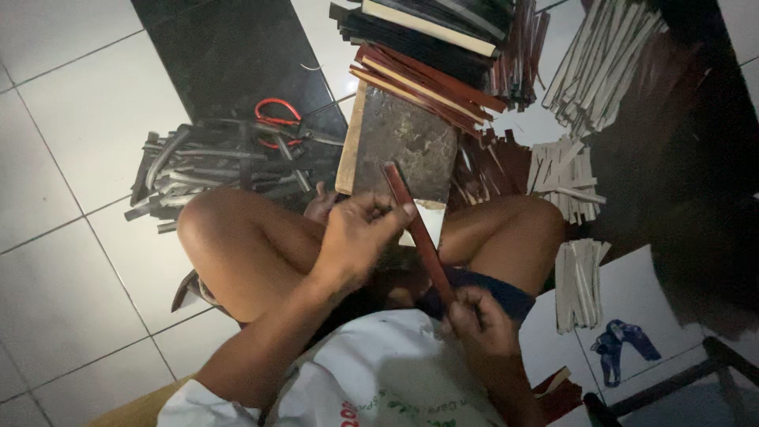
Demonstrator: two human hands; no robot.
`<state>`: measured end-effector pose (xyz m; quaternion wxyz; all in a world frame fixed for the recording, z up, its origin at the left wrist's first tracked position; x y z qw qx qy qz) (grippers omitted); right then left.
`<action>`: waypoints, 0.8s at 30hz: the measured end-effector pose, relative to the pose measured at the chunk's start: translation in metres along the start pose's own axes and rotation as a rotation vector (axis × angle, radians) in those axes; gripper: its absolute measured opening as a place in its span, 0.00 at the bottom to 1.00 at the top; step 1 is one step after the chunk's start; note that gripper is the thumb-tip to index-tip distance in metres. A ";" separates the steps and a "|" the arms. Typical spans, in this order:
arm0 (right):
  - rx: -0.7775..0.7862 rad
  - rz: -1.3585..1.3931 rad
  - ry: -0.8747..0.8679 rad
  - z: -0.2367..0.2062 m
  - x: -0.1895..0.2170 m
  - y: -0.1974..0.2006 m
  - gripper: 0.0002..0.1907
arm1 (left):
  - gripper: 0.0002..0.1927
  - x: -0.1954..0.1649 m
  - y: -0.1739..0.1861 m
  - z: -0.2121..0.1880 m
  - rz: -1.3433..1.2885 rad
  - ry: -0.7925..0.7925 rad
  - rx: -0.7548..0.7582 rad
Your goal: The person sits cross-legged on the floor and repeatedly peels thin layers off reddish-brown leather strips using their fingernails. They place the peeled strips onto a growing pile and continue the process with new strips from a stack.
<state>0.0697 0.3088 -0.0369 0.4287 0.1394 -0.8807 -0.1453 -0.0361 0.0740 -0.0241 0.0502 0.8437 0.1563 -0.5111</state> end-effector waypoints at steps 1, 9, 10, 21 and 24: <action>-0.016 0.018 -0.002 -0.003 -0.003 0.002 0.13 | 0.08 -0.004 0.000 0.004 0.009 -0.015 -0.014; -0.084 0.097 -0.050 -0.002 -0.032 0.015 0.14 | 0.07 -0.042 -0.030 0.019 -0.311 -0.164 0.020; -0.095 0.086 -0.052 0.004 -0.032 0.016 0.13 | 0.08 -0.049 -0.035 0.018 -0.361 -0.201 0.043; -0.372 0.447 0.473 0.162 0.118 0.096 0.09 | 0.17 -0.073 -0.034 0.033 0.164 -0.244 0.124; -0.390 0.402 0.552 0.225 0.167 0.101 0.16 | 0.15 -0.056 -0.037 0.044 0.261 -0.226 0.119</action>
Point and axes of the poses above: each hand's wrist, its own z-axis towards the middle knuckle, its own y-axis out of the back of the hand, x = y × z, the point moved 7 cm from there along z, towards the middle knuckle, and after that the axes turned 11 degrees about -x, right-handed, at the moved point
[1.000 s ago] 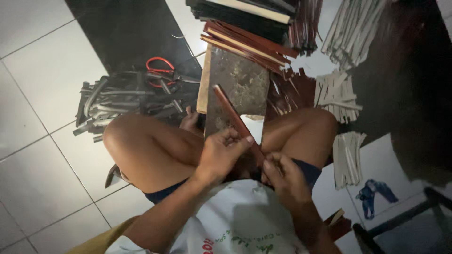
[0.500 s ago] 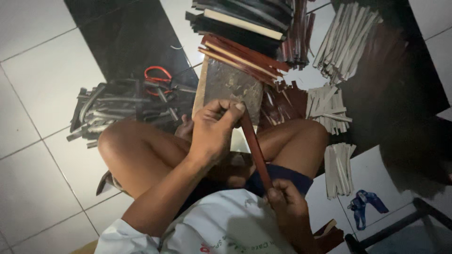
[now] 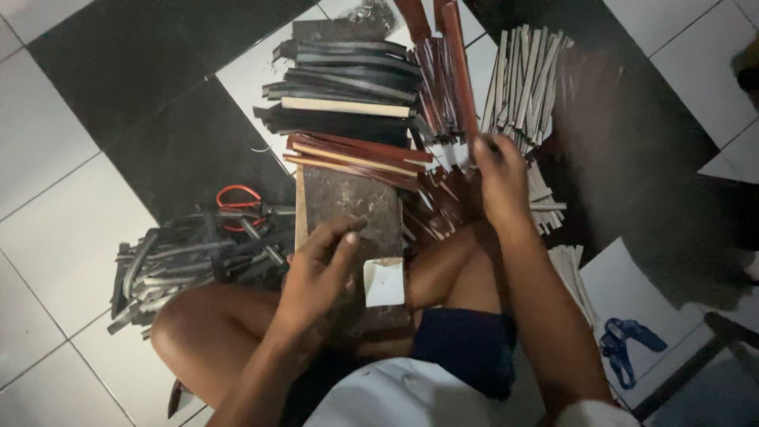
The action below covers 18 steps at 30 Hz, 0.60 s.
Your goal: The person sits cross-legged on the floor and repeatedly peels thin layers off reddish-brown leather strips using their fingernails. They place the peeled strips onto a growing pile and continue the process with new strips from a stack.
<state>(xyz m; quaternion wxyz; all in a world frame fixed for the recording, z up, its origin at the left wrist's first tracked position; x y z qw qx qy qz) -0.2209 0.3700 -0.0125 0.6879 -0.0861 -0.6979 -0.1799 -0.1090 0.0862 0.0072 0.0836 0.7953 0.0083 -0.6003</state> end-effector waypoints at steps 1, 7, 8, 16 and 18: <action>-0.003 -0.178 0.069 0.016 0.003 -0.010 0.18 | 0.15 0.006 0.001 0.002 -0.015 0.017 0.000; -0.051 -0.458 0.355 0.033 0.039 -0.057 0.19 | 0.10 0.015 0.028 0.013 0.160 -0.176 -0.057; 0.008 -0.492 0.501 0.025 0.051 -0.073 0.16 | 0.09 0.018 0.031 0.015 0.183 -0.178 -0.073; 0.297 -0.723 0.793 -0.015 0.082 -0.156 0.10 | 0.09 0.015 0.031 0.010 0.180 -0.443 -0.076; 0.318 -0.645 0.704 -0.009 0.079 -0.158 0.10 | 0.09 0.020 0.038 0.006 0.209 -0.412 -0.069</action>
Point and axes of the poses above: each hand's wrist, its own z-axis towards the middle knuckle, its own y-axis out of the back of the hand, x = y × z, the point moved 7 cm from there along z, towards the middle knuckle, and after that the axes turned 11 degrees about -x, right-handed, at the moved point
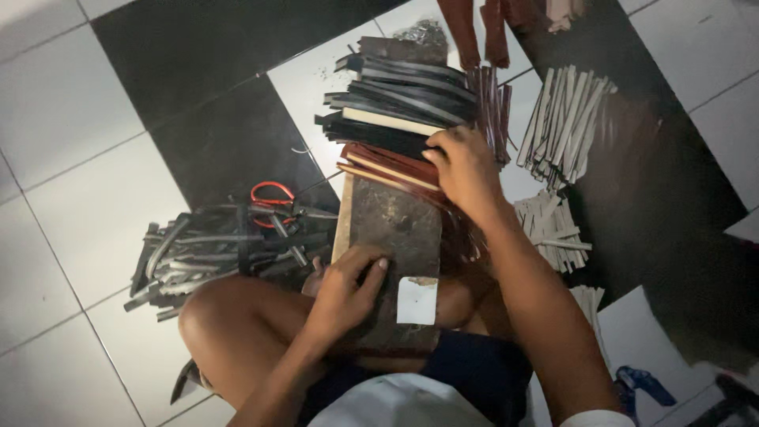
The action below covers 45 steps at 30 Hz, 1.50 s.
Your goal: The person sits cross-legged on the floor and repeatedly peels thin layers off reddish-brown leather strips using their fingernails. They place the peeled strips onto a growing pile and continue the process with new strips from a stack.
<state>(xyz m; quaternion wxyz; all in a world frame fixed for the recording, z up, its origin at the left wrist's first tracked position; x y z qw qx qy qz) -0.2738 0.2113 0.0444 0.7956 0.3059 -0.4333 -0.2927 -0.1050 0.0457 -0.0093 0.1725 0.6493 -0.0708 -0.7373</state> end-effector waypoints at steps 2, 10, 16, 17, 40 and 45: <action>0.033 0.039 -0.042 0.002 -0.006 -0.002 0.09 | 0.09 0.004 0.004 -0.006 -0.007 0.042 0.003; 0.189 -0.087 -0.124 -0.008 -0.001 -0.011 0.08 | 0.08 0.003 0.012 -0.015 -0.086 0.002 -0.045; -0.074 -0.001 0.152 -0.016 0.029 0.020 0.15 | 0.08 0.000 0.024 -0.024 -0.070 -0.003 -0.080; -0.071 -0.015 0.151 -0.016 0.030 0.022 0.14 | 0.08 -0.001 0.025 -0.024 -0.078 -0.008 -0.080; 0.023 -0.020 -0.096 -0.105 0.048 0.018 0.07 | 0.11 0.021 0.051 -0.028 0.029 0.067 -0.209; -0.224 -0.061 0.100 -0.111 0.063 0.042 0.05 | 0.12 0.036 0.055 -0.028 -0.110 0.185 -0.243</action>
Point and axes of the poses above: each hand's wrist, its own z-axis towards the middle knuckle, its own y-axis out of the back of the hand, x = y × z, the point moved 7 cm from there along z, towards the middle knuckle, and after that the axes turned 11 degrees about -x, right-handed, at the moved point
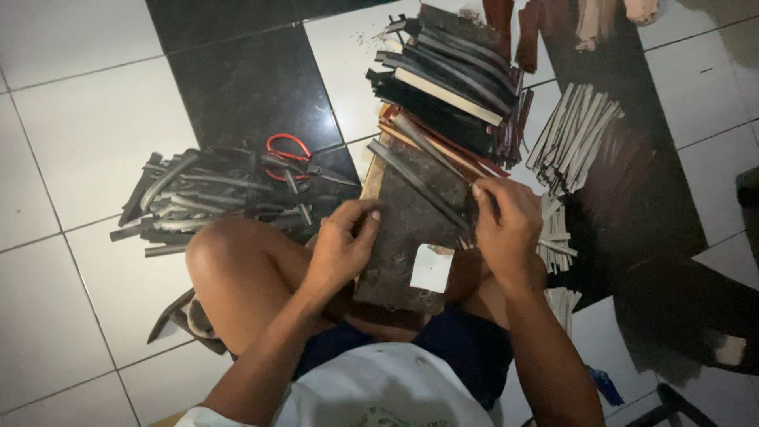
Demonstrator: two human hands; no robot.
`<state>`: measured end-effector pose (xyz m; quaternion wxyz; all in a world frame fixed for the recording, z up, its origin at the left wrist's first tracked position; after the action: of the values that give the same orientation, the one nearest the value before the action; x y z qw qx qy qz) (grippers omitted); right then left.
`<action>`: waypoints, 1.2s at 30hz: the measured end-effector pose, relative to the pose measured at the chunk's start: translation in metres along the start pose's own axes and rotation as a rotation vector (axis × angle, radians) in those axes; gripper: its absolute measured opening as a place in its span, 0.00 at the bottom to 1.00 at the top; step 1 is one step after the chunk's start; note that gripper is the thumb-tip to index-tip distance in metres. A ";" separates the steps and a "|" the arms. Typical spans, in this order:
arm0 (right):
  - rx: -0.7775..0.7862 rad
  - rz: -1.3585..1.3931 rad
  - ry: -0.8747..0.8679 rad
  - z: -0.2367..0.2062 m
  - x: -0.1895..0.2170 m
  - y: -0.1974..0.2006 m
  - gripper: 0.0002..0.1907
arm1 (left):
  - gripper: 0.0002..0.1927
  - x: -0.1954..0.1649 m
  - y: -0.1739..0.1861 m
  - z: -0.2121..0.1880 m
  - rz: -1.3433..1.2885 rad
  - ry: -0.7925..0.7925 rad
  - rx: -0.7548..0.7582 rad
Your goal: The person sits cross-legged on the floor and repeatedly peels thin layers off reddish-brown leather strips using their fingernails. They place the peeled strips onto a growing pile and continue the process with new strips from a stack.
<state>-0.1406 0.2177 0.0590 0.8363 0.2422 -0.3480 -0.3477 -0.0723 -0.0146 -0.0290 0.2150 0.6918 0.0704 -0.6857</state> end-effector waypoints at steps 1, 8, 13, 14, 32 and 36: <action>0.012 0.048 -0.060 -0.006 -0.002 0.004 0.06 | 0.12 0.001 0.001 0.000 -0.066 0.010 -0.020; 0.510 0.104 -0.620 -0.069 -0.008 -0.012 0.11 | 0.17 -0.013 0.009 0.002 0.141 -0.218 -0.144; 0.422 -0.347 -0.235 -0.042 0.003 -0.003 0.11 | 0.16 -0.027 -0.009 -0.015 0.480 -0.542 -0.007; 0.332 -0.216 -0.109 -0.023 0.005 -0.014 0.10 | 0.17 -0.027 -0.010 -0.016 0.494 -0.563 -0.003; 0.301 -0.286 0.378 0.038 0.008 -0.090 0.11 | 0.22 -0.024 -0.006 -0.032 0.566 -0.619 0.057; 0.193 -0.237 0.351 0.048 0.025 -0.068 0.10 | 0.23 -0.026 -0.005 -0.030 0.576 -0.614 0.050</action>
<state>-0.1917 0.1479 0.0559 0.8103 0.4169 -0.1977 -0.3612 -0.0482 0.0068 -0.0051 0.3920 0.4516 -0.2101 -0.7735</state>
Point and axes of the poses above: each hand's wrist, its own z-axis towards the middle knuckle, its own y-axis out of the back of the hand, x = y × z, the point moved 7 cm from there along z, towards the middle knuckle, and after that the axes turned 11 degrees about -x, right-handed, at the moved point
